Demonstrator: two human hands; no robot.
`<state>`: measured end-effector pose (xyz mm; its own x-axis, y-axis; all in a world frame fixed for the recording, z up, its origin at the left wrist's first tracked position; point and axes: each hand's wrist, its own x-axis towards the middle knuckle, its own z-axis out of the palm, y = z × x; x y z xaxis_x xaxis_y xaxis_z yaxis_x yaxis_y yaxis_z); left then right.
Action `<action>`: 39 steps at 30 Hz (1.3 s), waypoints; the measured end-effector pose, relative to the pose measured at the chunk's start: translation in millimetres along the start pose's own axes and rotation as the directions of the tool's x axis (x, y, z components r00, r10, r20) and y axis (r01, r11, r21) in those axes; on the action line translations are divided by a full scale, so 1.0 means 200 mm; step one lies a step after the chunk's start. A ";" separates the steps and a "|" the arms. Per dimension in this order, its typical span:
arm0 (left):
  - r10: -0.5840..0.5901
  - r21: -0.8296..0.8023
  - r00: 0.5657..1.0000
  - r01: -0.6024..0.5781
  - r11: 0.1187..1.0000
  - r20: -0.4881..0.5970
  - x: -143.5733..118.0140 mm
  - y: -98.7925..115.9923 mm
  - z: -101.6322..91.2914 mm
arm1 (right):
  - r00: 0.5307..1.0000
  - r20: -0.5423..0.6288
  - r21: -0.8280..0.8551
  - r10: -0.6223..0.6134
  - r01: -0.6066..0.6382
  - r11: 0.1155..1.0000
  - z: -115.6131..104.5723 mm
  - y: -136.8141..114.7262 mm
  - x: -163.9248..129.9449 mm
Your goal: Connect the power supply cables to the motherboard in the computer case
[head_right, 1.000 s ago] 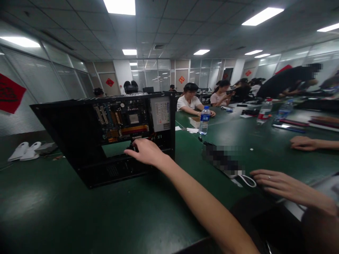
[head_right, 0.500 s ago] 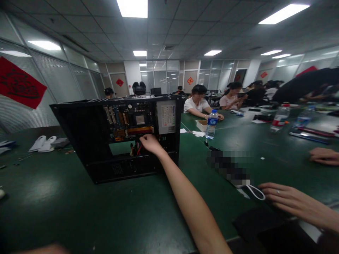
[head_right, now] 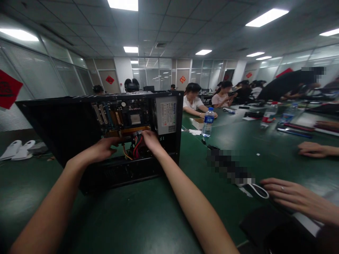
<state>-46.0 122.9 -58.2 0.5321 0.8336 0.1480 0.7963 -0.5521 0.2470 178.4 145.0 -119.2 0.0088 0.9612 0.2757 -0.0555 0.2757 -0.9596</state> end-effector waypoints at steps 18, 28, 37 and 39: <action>0.096 -0.165 0.966 -0.138 0.977 -0.241 0.16 -0.07 0.12 | 0.975 -0.055 0.050 0.215 -0.213 0.976 0.04 -0.11 -0.07; 0.103 -0.109 0.949 -0.141 0.984 -0.299 0.18 0.01 0.18 | 0.985 0.105 0.002 0.138 -0.139 0.990 0.04 -0.08 -0.08; 0.011 -0.202 0.950 -0.078 0.976 -0.313 0.17 0.06 0.18 | 0.991 0.055 -0.093 0.118 -0.112 0.989 0.04 -0.07 -0.08; 0.009 -0.183 0.948 -0.070 0.981 -0.319 0.17 0.06 0.19 | 0.994 0.037 -0.132 0.104 -0.098 0.986 0.04 -0.07 -0.08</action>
<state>-7.6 144.3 -86.8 0.4194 0.7898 0.4476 0.6906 -0.5976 0.4073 170.4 126.4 -108.7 -0.0337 0.9838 0.1763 0.0759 0.1784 -0.9810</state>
